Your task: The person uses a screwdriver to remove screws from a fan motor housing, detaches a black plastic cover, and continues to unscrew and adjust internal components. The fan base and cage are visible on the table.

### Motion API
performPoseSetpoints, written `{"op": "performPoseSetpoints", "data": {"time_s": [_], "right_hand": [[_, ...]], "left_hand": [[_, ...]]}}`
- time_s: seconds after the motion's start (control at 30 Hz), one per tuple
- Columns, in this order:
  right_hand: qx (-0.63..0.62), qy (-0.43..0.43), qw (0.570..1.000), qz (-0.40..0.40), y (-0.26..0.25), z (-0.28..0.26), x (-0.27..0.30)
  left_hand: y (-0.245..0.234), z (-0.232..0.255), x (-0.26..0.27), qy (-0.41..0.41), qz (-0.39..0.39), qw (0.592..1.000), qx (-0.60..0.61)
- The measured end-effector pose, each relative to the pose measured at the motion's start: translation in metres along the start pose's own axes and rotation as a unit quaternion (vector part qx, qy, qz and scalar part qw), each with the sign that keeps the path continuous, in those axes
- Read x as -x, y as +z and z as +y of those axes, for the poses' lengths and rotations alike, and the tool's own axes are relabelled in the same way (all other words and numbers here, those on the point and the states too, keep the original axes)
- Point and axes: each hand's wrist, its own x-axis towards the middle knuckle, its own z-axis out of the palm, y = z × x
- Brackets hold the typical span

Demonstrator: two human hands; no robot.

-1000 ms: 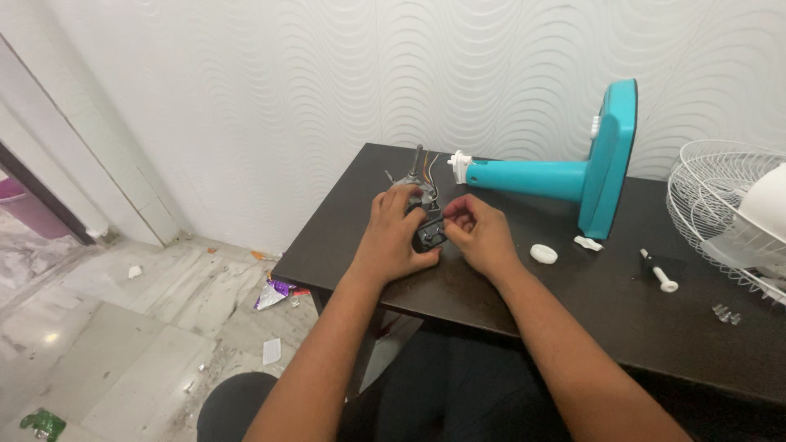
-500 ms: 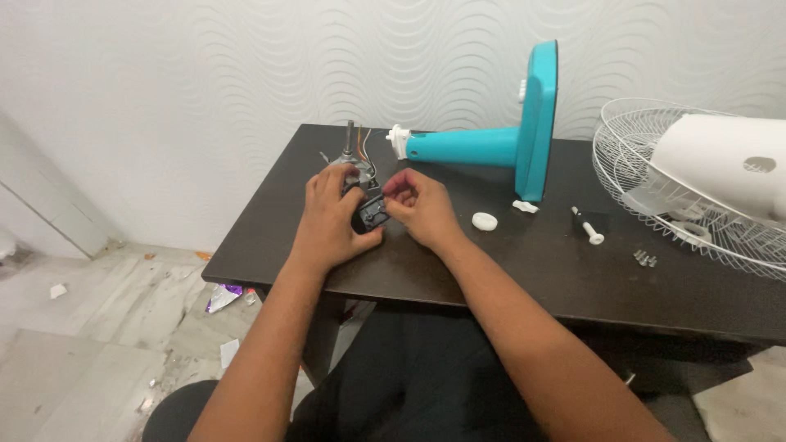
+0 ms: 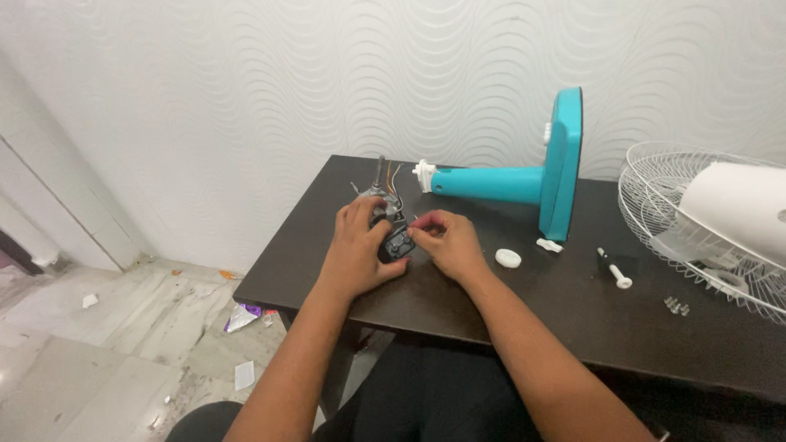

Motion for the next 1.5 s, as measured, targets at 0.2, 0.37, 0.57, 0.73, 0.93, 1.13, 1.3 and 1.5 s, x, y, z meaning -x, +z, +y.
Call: {"op": "performPoseSetpoints", "data": {"time_s": [0.2, 0.37, 0.57, 0.73, 0.93, 1.13, 1.3, 1.5], "right_hand": [[0.027, -0.077, 0.996, 0.021, -0.003, -0.018, 0.005], [0.04, -0.115, 0.992, 0.011, -0.008, -0.032, 0.012], [0.049, -0.096, 0.994, 0.015, -0.004, -0.026, 0.01], [0.026, -0.021, 0.999, 0.004, -0.001, -0.012, 0.003], [0.016, 0.007, 1.0, -0.006, 0.0, -0.005, 0.001], [0.026, 0.013, 1.0, 0.002, 0.0, -0.012, 0.003], [0.004, 0.026, 1.0, -0.009, -0.001, -0.014, 0.004], [-0.063, 0.049, 0.996, -0.031, 0.002, 0.004, -0.002]], "left_hand": [[-0.002, 0.0, -0.002, 0.015, 0.006, 1.0, 0.001], [-0.002, 0.0, -0.003, 0.007, -0.005, 1.0, 0.003], [-0.003, 0.0, -0.002, 0.01, -0.009, 1.0, 0.002], [-0.004, 0.002, -0.002, -0.007, -0.021, 1.0, 0.007], [-0.003, 0.002, 0.0, -0.027, -0.018, 0.999, 0.018], [-0.002, 0.0, 0.001, -0.024, -0.02, 0.999, 0.018], [-0.002, 0.0, 0.0, -0.025, -0.026, 0.999, 0.004], [-0.003, 0.0, 0.001, -0.012, -0.015, 1.0, 0.0]]}}
